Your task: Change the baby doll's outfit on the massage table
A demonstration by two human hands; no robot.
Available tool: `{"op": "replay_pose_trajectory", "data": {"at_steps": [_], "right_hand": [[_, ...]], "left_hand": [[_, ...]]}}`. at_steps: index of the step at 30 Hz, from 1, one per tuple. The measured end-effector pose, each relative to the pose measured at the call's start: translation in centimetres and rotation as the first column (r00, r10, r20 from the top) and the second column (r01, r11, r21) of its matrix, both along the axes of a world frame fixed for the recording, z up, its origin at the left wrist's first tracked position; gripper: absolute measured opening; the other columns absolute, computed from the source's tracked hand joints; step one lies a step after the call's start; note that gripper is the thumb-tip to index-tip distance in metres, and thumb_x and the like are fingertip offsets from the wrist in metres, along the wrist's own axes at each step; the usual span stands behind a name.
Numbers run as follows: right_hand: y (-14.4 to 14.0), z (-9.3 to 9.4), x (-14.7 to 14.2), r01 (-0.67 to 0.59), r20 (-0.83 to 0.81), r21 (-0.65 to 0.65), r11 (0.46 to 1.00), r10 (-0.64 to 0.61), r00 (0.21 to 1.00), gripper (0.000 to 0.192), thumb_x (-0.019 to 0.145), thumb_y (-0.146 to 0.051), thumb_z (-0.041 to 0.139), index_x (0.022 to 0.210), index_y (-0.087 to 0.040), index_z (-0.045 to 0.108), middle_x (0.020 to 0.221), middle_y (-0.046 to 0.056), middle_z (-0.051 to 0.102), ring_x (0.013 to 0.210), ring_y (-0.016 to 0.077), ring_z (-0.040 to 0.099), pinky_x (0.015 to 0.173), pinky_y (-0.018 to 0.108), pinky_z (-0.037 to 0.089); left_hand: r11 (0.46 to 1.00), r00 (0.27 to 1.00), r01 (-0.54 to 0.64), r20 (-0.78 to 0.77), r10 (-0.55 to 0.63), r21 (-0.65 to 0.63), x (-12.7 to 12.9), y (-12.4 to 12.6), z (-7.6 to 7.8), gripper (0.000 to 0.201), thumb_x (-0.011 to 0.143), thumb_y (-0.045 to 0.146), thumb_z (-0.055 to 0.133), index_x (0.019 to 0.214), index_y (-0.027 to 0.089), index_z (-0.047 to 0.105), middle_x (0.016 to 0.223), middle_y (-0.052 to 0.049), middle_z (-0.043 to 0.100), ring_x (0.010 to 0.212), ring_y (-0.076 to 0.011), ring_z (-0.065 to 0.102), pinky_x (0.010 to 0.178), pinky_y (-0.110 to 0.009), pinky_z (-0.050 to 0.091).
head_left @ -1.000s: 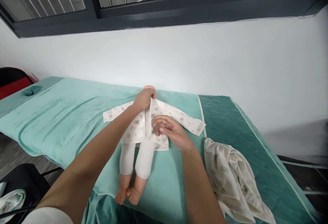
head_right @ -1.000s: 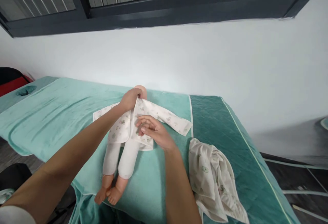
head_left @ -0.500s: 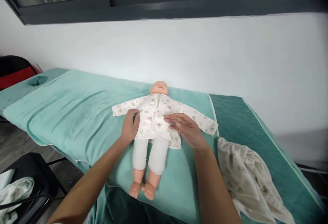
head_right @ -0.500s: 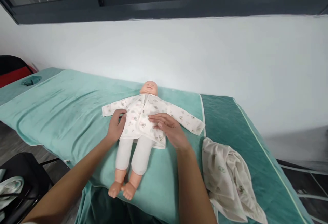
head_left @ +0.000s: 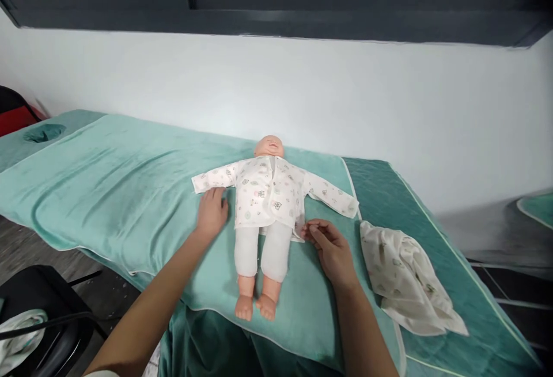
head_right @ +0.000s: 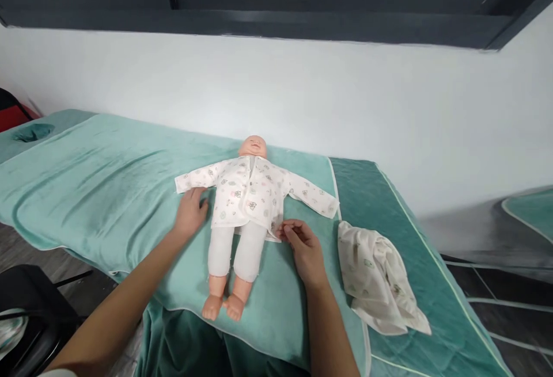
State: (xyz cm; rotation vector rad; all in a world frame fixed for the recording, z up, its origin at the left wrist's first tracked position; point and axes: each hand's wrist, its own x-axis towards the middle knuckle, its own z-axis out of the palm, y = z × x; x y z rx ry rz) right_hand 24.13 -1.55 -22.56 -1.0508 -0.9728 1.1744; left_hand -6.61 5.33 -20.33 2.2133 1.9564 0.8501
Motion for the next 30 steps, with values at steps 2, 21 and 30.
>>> {"op": "replay_pose_trajectory", "data": {"at_steps": [2,21,30], "right_hand": [[0.4,0.1,0.2,0.137,-0.129,0.006,0.991,-0.135,0.982,0.026,0.078,-0.035,0.081,0.099,-0.024,0.069,0.107,0.003,0.070,0.101,0.0175,0.067,0.094,0.035,0.055],[9.4,0.5,5.6,0.386,-0.537,-0.044,0.921,-0.348,0.769,0.041,0.063,-0.011,0.073,0.096,-0.026,0.052,0.108,-0.005,0.065,0.094,0.0116,0.065,0.078,0.029,0.059],[9.8,-1.2,5.8,0.599,-0.356,-0.016,0.801,-0.564,0.745,0.069,0.064,-0.010,0.067,0.127,-0.029,0.045,0.114,-0.002,0.062,0.105,0.0137,0.064,0.085,0.028,0.058]], "left_hand": [[0.994,0.991,-0.108,-0.078,0.111,0.032,-1.4,1.0,0.1,0.047,0.090,0.015,0.044,0.137,0.016,0.052,0.139,-0.016,0.055,0.132,-0.0321,0.048,0.109,-0.047,0.042],[0.960,0.945,-0.279,-0.178,0.273,-0.005,-7.4,7.1,-0.7,0.058,0.094,0.010,0.027,0.148,0.015,0.048,0.155,-0.010,0.048,0.142,-0.0286,0.045,0.116,-0.048,0.036],[0.945,0.942,-0.328,-0.080,0.326,-0.014,-6.9,5.4,-0.9,0.061,0.085,0.005,0.037,0.144,0.012,0.050,0.155,-0.016,0.046,0.142,-0.0324,0.042,0.117,-0.051,0.035]]}}
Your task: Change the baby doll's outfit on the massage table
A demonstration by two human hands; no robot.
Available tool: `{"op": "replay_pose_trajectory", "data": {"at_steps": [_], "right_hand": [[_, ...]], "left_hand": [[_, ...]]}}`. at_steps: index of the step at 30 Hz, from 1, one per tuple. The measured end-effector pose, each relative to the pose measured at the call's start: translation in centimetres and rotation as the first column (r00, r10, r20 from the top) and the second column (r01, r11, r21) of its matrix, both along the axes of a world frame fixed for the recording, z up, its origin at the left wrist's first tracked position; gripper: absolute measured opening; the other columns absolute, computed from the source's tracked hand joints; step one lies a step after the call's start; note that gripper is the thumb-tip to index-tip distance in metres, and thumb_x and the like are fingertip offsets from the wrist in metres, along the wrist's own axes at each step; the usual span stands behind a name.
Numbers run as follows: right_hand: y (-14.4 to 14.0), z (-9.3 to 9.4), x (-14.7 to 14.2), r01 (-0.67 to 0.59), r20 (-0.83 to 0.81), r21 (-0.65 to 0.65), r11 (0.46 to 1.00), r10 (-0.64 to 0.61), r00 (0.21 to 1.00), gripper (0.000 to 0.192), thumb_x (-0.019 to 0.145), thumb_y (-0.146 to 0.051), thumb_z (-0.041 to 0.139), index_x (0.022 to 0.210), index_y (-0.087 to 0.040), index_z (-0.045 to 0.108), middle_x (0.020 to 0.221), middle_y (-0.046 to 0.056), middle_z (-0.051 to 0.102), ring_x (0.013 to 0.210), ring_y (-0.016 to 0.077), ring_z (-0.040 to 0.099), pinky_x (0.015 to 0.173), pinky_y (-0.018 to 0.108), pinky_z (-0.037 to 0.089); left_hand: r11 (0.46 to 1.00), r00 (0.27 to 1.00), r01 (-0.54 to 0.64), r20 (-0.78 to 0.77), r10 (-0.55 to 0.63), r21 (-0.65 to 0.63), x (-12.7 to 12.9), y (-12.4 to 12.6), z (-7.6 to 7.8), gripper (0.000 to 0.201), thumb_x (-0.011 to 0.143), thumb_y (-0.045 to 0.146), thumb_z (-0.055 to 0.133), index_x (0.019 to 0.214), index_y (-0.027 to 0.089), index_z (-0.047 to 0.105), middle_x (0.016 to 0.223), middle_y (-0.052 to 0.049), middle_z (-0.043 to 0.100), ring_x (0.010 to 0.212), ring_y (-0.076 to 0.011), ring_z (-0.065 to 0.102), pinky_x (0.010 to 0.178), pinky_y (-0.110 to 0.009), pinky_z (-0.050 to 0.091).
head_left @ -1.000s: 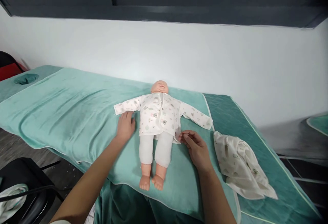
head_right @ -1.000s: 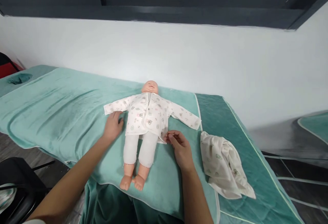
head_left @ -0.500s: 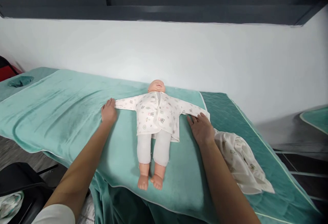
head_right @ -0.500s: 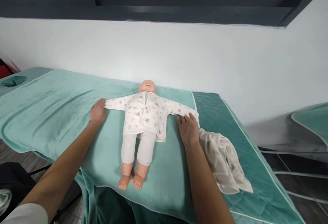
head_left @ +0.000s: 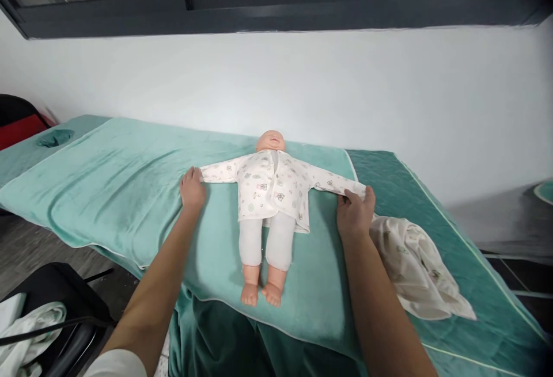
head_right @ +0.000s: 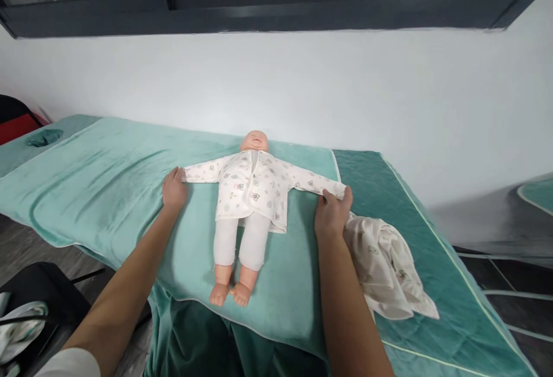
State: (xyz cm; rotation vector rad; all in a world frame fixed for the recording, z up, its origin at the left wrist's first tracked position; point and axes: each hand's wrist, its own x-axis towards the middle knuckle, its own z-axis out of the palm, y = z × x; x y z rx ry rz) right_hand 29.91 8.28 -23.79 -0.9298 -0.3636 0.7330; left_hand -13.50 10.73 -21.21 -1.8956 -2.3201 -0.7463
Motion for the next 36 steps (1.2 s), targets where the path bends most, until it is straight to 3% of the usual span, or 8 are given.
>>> {"op": "replay_pose_trajectory", "data": {"at_steps": [5,9,14,18,21,25,30,36], "right_hand": [[-3.7,-0.6,-2.0,0.008,0.182,-0.011,1.000,-0.006,0.983,0.070,0.067,-0.022,0.072,0.132,-0.029,0.045,0.133,0.004,0.059,0.129,0.0203,0.055,0.110,0.044,0.048],[-7.3,-0.3,-4.7,-0.115,0.361,-0.078,0.990,0.136,0.922,0.068,0.067,-0.027,0.079,0.129,-0.026,0.052,0.144,0.008,0.053,0.137,0.0240,0.049,0.119,0.048,0.036],[-11.5,0.1,-7.7,-0.183,0.755,-0.204,0.962,0.273,0.596,0.060,0.080,-0.029,0.072,0.137,-0.025,0.053,0.146,0.008,0.051,0.138,0.0254,0.045,0.122,0.051,0.028],[-12.9,0.2,-8.7,-0.066,0.901,-0.222,0.973,0.230,0.368,0.051,0.088,-0.033,0.064,0.136,-0.020,0.052,0.133,0.013,0.055,0.127,0.0282,0.049,0.114,0.052,0.036],[-12.4,0.3,-9.0,0.010,0.919,-0.283,0.959,0.268,0.290,0.045,0.089,-0.039,0.061,0.129,-0.018,0.055,0.111,0.011,0.059,0.104,0.0275,0.056,0.096,0.047,0.046],[-10.7,0.5,-9.3,0.051,0.895,-0.372,0.927,0.344,0.286,0.035,0.088,-0.033,0.056,0.120,-0.020,0.060,0.095,0.006,0.061,0.086,0.0240,0.056,0.081,0.039,0.045],[-9.7,0.6,-9.3,0.013,0.844,-0.416,0.909,0.380,0.378,0.034,0.087,-0.034,0.051,0.116,-0.019,0.062,0.081,0.002,0.062,0.072,0.0197,0.054,0.070,0.031,0.040],[-10.3,0.8,-9.0,0.027,0.787,-0.382,0.924,0.309,0.534,0.029,0.087,-0.040,0.054,0.105,-0.019,0.065,0.075,-0.001,0.062,0.067,0.0168,0.053,0.067,0.029,0.040]], "left_hand": [[0.991,0.995,-0.052,0.090,0.041,0.124,1.5,-2.6,0.0,0.057,0.084,0.005,0.038,0.139,0.011,0.052,0.150,-0.018,0.048,0.142,-0.0312,0.041,0.116,-0.048,0.038],[0.980,0.981,0.107,0.142,-0.132,0.167,4.2,-5.6,0.1,0.047,0.087,0.009,0.040,0.132,0.016,0.052,0.141,-0.013,0.056,0.135,-0.0246,0.049,0.115,-0.041,0.040],[0.921,0.903,0.374,0.181,-0.389,0.109,7.1,-10.0,-0.3,0.029,0.088,0.017,0.049,0.116,0.024,0.052,0.130,-0.008,0.063,0.125,-0.0248,0.057,0.110,-0.042,0.043],[0.906,0.889,0.407,0.179,-0.422,0.114,7.8,-12.0,-0.5,0.022,0.083,0.022,0.060,0.101,0.027,0.049,0.127,-0.007,0.064,0.124,-0.0243,0.058,0.112,-0.043,0.041],[0.907,0.896,0.414,0.139,-0.421,0.073,8.0,-12.2,-0.2,0.022,0.083,0.023,0.062,0.101,0.028,0.050,0.131,-0.004,0.064,0.127,-0.0233,0.056,0.117,-0.043,0.036],[0.908,0.904,0.419,0.085,-0.419,0.024,9.2,-11.5,0.3,0.016,0.088,0.022,0.058,0.103,0.026,0.055,0.135,-0.006,0.063,0.128,-0.0258,0.055,0.117,-0.045,0.033],[0.895,0.894,0.445,0.045,-0.447,0.041,10.2,-11.0,0.1,0.021,0.091,0.021,0.053,0.111,0.020,0.060,0.132,-0.010,0.063,0.122,-0.0286,0.056,0.109,-0.045,0.039],[0.927,0.901,0.287,0.259,-0.347,0.242,9.1,-11.0,-1.2,0.013,0.093,0.022,0.049,0.092,0.018,0.062,0.111,-0.009,0.068,0.106,-0.0251,0.061,0.095,-0.042,0.048]]}}
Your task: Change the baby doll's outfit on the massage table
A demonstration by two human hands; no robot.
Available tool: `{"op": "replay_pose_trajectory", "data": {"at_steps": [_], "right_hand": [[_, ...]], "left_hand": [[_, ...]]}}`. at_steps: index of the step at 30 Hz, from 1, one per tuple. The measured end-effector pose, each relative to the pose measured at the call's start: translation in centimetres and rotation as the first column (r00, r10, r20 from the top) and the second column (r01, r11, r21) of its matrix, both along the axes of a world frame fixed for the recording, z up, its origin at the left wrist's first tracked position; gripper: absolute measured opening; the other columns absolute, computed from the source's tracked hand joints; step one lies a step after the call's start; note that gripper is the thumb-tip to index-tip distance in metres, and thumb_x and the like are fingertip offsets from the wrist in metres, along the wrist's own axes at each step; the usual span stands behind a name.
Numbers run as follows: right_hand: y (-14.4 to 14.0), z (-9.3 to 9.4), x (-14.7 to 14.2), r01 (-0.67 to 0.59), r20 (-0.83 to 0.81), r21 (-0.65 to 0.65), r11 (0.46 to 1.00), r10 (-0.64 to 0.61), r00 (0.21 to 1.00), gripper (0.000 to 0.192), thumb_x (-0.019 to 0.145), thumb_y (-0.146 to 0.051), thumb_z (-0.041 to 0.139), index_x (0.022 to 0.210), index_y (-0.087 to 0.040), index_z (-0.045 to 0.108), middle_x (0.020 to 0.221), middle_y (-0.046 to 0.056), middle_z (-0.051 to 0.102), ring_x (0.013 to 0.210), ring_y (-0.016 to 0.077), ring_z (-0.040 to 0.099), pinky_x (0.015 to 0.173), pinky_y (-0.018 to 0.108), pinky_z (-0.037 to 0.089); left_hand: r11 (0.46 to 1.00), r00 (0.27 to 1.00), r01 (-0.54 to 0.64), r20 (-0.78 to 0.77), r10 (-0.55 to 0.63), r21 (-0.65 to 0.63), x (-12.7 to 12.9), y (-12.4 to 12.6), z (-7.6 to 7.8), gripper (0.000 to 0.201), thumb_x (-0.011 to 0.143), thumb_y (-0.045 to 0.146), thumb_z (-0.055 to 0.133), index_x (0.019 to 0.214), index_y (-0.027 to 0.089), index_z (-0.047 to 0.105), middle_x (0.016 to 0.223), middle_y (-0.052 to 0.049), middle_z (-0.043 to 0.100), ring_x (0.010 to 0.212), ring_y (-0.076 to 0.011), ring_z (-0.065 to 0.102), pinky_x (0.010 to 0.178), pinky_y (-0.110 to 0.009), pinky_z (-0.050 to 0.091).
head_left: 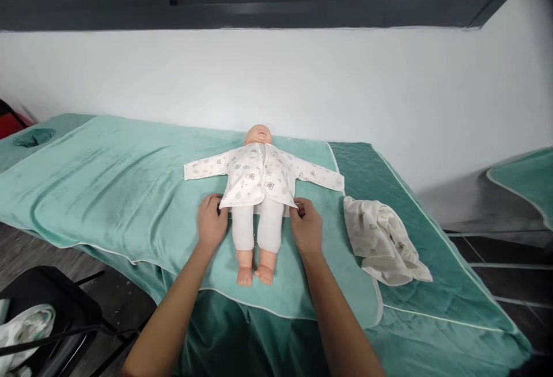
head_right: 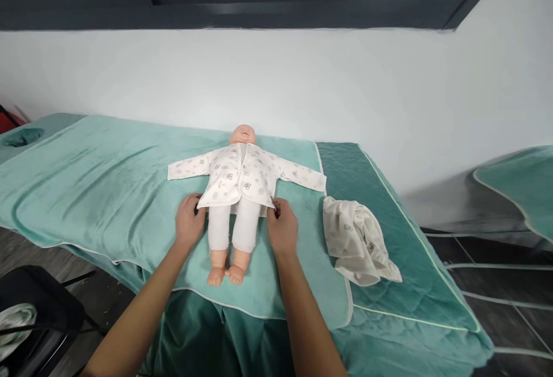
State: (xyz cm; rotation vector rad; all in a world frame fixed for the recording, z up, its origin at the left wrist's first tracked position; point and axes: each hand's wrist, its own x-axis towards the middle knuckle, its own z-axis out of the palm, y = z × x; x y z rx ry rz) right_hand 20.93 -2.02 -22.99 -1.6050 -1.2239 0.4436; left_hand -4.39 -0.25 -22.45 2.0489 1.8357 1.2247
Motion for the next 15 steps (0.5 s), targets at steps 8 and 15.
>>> {"op": "replay_pose_trajectory", "data": {"at_steps": [8,15], "right_hand": [[-0.3,-0.4,0.3,0.028,0.075,0.026,0.999,-0.030,0.997,0.023,0.086,-0.029,0.052,0.102,-0.019,0.066,0.082,0.002,0.062,0.072,0.0180,0.056,0.071,0.032,0.045],[0.0,0.6,-0.9,-0.092,0.368,0.382,0.920,-0.060,0.928,0.039,0.091,-0.022,0.051,0.129,-0.021,0.058,0.133,0.014,0.054,0.126,0.0276,0.051,0.105,0.049,0.046]], "left_hand": [[0.996,0.995,-0.043,0.089,0.035,0.078,-0.1,0.0,-0.7,0.032,0.083,0.008,0.051,0.113,0.017,0.056,0.119,-0.012,0.062,0.116,-0.0260,0.058,0.102,-0.047,0.048],[0.949,0.987,0.159,-0.073,-0.144,0.274,0.6,0.0,-0.5,0.037,0.092,0.010,0.050,0.126,0.022,0.058,0.133,-0.012,0.058,0.123,-0.0237,0.055,0.104,-0.044,0.048]]}}
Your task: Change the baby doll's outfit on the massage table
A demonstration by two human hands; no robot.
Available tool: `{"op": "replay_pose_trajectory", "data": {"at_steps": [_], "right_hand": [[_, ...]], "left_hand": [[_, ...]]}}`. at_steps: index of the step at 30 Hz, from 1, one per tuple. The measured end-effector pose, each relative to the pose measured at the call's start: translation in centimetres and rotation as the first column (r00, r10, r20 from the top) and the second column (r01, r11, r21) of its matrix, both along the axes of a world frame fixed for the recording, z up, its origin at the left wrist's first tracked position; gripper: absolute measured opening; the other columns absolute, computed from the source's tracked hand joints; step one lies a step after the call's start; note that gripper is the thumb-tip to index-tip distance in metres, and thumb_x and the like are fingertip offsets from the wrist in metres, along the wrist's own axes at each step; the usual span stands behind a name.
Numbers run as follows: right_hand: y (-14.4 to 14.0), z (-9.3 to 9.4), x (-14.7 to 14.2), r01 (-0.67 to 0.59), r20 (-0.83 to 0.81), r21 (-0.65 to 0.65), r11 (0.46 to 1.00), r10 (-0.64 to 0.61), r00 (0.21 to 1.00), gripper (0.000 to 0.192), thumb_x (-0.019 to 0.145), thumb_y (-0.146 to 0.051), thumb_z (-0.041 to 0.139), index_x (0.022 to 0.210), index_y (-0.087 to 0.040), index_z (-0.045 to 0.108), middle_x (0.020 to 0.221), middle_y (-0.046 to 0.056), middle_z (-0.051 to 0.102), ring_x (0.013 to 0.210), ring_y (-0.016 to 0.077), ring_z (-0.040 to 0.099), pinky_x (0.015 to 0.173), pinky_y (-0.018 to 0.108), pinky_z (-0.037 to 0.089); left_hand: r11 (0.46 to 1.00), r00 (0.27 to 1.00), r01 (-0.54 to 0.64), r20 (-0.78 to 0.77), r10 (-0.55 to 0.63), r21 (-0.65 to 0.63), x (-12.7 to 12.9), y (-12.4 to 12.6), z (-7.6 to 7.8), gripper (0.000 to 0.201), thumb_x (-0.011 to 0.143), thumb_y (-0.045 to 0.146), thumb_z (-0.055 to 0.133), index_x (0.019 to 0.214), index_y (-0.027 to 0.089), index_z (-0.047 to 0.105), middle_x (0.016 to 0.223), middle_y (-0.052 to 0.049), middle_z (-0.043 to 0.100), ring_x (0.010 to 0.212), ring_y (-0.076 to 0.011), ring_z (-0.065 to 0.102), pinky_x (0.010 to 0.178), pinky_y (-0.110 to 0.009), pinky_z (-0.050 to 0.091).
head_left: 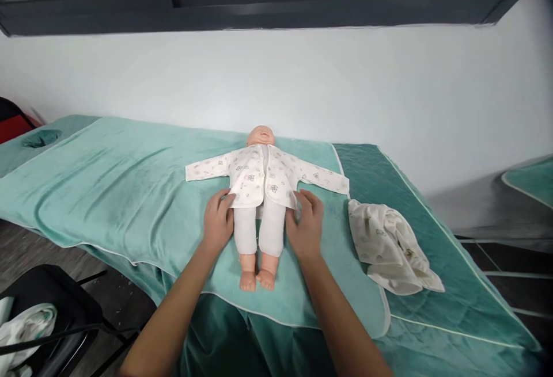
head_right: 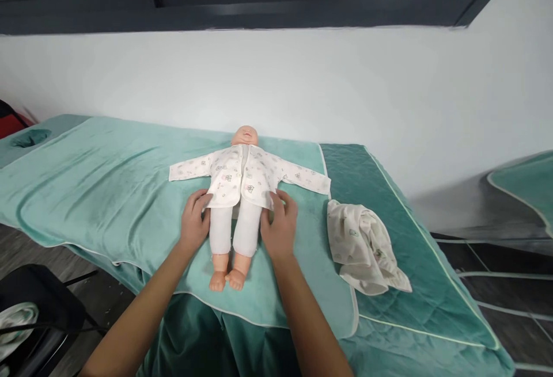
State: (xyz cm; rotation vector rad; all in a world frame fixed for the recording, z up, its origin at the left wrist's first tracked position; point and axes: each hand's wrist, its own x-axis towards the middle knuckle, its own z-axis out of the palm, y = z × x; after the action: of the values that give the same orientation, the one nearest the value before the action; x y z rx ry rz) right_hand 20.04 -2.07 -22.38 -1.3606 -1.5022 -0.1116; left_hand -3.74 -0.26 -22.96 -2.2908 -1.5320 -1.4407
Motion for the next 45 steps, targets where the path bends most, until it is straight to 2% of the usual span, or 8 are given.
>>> {"op": "replay_pose_trajectory", "data": {"at_steps": [6,12,25,29,33,36,40,45], "right_hand": [[2.6,1.7,-1.3,-0.226,0.148,0.058,0.972,0.216,0.965,0.045,0.098,-0.018,0.043,0.142,-0.027,0.051,0.153,0.010,0.048,0.142,0.0258,0.043,0.116,0.054,0.038],[2.9,1.6,-1.2,-0.463,0.195,0.053,0.885,0.446,0.874,0.048,0.097,-0.010,0.039,0.140,-0.027,0.055,0.146,0.005,0.057,0.144,0.0228,0.043,0.118,0.053,0.038],[1.4,2.2,-1.2,-0.528,0.028,0.024,0.849,0.527,0.849,0.034,0.097,-0.026,0.055,0.130,-0.025,0.061,0.150,0.008,0.053,0.144,0.0273,0.042,0.118,0.054,0.037],[2.4,3.0,-1.3,-0.380,-0.169,0.033,0.924,0.380,0.909,0.029,0.099,-0.032,0.050,0.124,-0.024,0.062,0.137,0.009,0.062,0.130,0.0252,0.055,0.110,0.050,0.044],[7.0,5.4,-1.7,-0.177,-0.167,-0.156,0.972,0.151,0.974,0.031,0.094,-0.041,0.053,0.115,-0.020,0.063,0.116,0.010,0.066,0.105,0.0247,0.061,0.095,0.044,0.050],[11.4,7.7,-2.2,-0.065,-0.027,-0.328,0.942,0.059,0.998,0.032,0.091,-0.046,0.055,0.103,-0.017,0.062,0.108,0.013,0.064,0.094,0.0255,0.061,0.087,0.041,0.050],[15.4,10.0,-3.1,0.049,0.197,-0.565,0.824,0.077,0.977,0.026,0.093,-0.040,0.050,0.095,-0.016,0.058,0.093,0.016,0.065,0.083,0.0273,0.062,0.075,0.038,0.048],[17.3,11.5,-3.7,0.048,0.240,-0.621,0.783,0.131,0.962,0.016,0.093,-0.025,0.044,0.091,-0.016,0.058,0.080,0.013,0.064,0.073,0.0257,0.061,0.073,0.037,0.046]], "left_hand": [[0.999,0.999,0.020,0.032,-0.021,0.044,-0.1,0.3,-0.1,0.031,0.090,0.006,0.051,0.115,0.022,0.061,0.125,-0.011,0.061,0.116,-0.0225,0.058,0.098,-0.043,0.051],[0.988,0.996,0.072,0.040,-0.078,0.137,-0.2,-0.2,0.1,0.025,0.091,0.008,0.053,0.109,0.024,0.061,0.122,-0.009,0.061,0.113,-0.0217,0.059,0.096,-0.042,0.052],[0.993,0.969,0.112,0.215,-0.118,0.042,-0.3,-0.6,0.7,0.009,0.090,0.014,0.051,0.094,0.021,0.054,0.119,-0.008,0.063,0.114,-0.0229,0.058,0.098,-0.044,0.048],[0.991,0.949,0.129,0.292,-0.116,-0.027,-0.2,-0.6,1.0,0.010,0.095,0.021,0.049,0.087,0.021,0.054,0.107,-0.007,0.065,0.103,-0.0198,0.061,0.092,-0.037,0.048],[0.978,0.936,0.043,0.350,0.031,-0.204,-0.3,-0.3,0.8,0.030,0.101,0.031,0.040,0.074,0.021,0.049,0.076,-0.001,0.056,0.075,-0.0157,0.055,0.072,-0.030,0.043],[0.959,0.937,-0.001,0.335,0.099,-0.282,-0.3,0.0,0.5,0.038,0.101,0.036,0.039,0.066,0.021,0.042,0.061,0.003,0.043,0.060,-0.0138,0.044,0.062,-0.029,0.033],[0.950,0.931,-0.027,0.339,0.137,-0.310,-0.4,0.4,0.2,0.041,0.100,0.036,0.042,0.063,0.021,0.037,0.057,0.004,0.039,0.057,-0.0128,0.039,0.059,-0.028,0.029],[0.943,0.925,-0.043,0.344,0.162,-0.329,-0.4,0.7,-0.1,0.041,0.100,0.036,0.042,0.063,0.021,0.035,0.057,0.004,0.038,0.057,-0.0126,0.038,0.060,-0.029,0.028]]}}
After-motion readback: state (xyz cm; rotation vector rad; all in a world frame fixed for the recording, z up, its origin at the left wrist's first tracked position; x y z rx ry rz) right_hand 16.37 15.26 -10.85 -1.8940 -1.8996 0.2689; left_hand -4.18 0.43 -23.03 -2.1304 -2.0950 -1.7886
